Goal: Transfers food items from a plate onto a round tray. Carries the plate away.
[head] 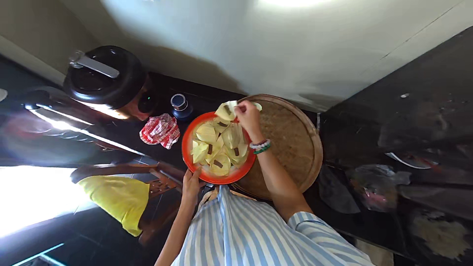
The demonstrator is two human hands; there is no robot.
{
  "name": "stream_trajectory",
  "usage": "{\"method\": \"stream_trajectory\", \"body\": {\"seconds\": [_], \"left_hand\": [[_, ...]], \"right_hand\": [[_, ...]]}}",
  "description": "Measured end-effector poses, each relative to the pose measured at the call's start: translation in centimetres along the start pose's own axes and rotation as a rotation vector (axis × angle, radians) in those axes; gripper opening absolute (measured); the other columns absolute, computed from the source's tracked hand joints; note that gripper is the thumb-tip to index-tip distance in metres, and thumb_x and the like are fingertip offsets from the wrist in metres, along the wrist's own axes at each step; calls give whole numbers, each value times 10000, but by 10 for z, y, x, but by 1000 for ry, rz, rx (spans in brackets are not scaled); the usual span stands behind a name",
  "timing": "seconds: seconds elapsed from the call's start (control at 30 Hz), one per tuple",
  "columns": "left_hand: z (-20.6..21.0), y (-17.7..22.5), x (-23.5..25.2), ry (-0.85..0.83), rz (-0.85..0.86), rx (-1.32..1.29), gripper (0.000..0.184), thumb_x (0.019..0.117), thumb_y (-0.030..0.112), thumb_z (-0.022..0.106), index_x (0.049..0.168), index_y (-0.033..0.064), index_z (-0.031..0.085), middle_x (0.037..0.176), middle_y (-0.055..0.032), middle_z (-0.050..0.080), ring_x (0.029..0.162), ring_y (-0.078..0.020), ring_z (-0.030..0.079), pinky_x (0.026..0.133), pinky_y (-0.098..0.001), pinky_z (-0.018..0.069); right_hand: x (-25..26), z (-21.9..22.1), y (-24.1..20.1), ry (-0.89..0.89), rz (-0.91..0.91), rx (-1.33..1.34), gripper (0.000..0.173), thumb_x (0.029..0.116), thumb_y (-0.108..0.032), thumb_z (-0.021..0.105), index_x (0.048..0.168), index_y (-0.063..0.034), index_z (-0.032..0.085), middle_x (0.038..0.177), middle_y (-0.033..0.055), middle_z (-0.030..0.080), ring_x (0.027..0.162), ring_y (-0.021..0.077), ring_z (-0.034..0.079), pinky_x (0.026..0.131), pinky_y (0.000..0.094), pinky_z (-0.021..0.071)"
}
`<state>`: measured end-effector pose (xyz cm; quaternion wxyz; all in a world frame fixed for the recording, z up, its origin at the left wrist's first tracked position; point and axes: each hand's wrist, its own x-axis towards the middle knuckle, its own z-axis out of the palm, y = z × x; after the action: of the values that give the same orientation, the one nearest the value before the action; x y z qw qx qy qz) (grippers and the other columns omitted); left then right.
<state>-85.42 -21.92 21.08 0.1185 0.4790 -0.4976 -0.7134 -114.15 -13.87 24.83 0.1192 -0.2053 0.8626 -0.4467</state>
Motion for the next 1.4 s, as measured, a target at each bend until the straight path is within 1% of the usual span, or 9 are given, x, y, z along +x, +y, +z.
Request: {"method": "stream_trajectory", "body": {"seconds": [0.2, 0.33, 0.47, 0.53, 0.67, 0.83, 1.07, 1.23, 1.4], "left_hand": [[-20, -6, -2, 43, -20, -41, 317, 1090, 114, 454, 1374, -23, 488, 1108, -190, 691, 885, -247, 738, 709, -384, 645], [-38, -3, 0, 29, -45, -100, 324, 1085, 92, 441, 1386, -25, 462, 1119, -201, 686, 910, -268, 734, 738, -410, 644], [-49, 1, 2, 6, -37, -134, 323, 1083, 81, 428, 1389, -20, 439, 1080, -190, 692, 877, -260, 738, 723, -403, 647], [-51, 1, 3, -9, -27, -152, 345, 1086, 73, 420, 1419, -16, 421, 1100, -195, 689, 892, -264, 739, 730, -403, 649], [-55, -1, 6, -55, 9, -167, 342, 1083, 73, 423, 1412, -18, 422, 1089, -197, 695, 892, -269, 742, 730, -403, 652], [-61, -1, 7, -81, 33, -154, 325, 1075, 85, 440, 1385, -11, 448, 1078, -176, 696, 884, -251, 736, 726, -397, 643], [-72, 0, 9, 5, 49, -162, 308, 1066, 81, 449, 1363, 0, 470, 1056, -153, 691, 862, -224, 729, 688, -376, 639], [-94, -5, 12, 137, 113, -169, 263, 1047, 108, 449, 1276, 8, 531, 992, -118, 680, 838, -190, 701, 672, -357, 611], [-100, -7, 18, 171, 124, -260, 230, 1052, 90, 436, 1243, -10, 515, 908, -113, 683, 738, -171, 696, 598, -319, 596]], "right_hand": [[8, -15, 116, 168, 324, 98, 405, 1014, -213, 609, 1283, 89, 592, 1129, 293, 669, 901, 389, 707, 813, 553, 594], [-30, -2, 119, 105, 382, -61, 559, 1026, -369, 624, 1414, 15, 502, 1312, 302, 609, 1192, 479, 606, 992, 645, 484], [-52, 9, 36, -16, 3, -110, 602, 1048, -455, 550, 1452, -19, 456, 1252, 251, 628, 1097, 393, 651, 924, 559, 555], [-65, 28, -7, -209, -255, -116, 413, 1035, -241, 606, 1387, -35, 542, 1194, 205, 672, 1031, 349, 679, 872, 522, 576], [-61, 77, -49, -417, -660, -369, 673, 774, 63, 783, 1389, -149, 610, 1460, 104, 590, 1318, 418, 549, 1017, 669, 460], [-38, 107, -44, -372, -754, -357, 347, 1011, -95, 583, 1304, -230, 710, 1335, 18, 695, 1307, 286, 591, 1093, 564, 432], [-3, 53, -63, -257, -557, -9, 242, 1031, -108, 577, 1222, -4, 685, 1084, 163, 745, 1000, 262, 729, 947, 460, 574], [45, -20, -6, -341, -287, -315, 211, 1001, -75, 617, 1180, 11, 686, 1059, 212, 726, 1039, 380, 694, 981, 607, 508], [38, 17, 58, -561, -103, -417, 212, 1003, -11, 589, 1183, 9, 700, 1098, 247, 708, 1085, 428, 664, 999, 643, 478]]}}
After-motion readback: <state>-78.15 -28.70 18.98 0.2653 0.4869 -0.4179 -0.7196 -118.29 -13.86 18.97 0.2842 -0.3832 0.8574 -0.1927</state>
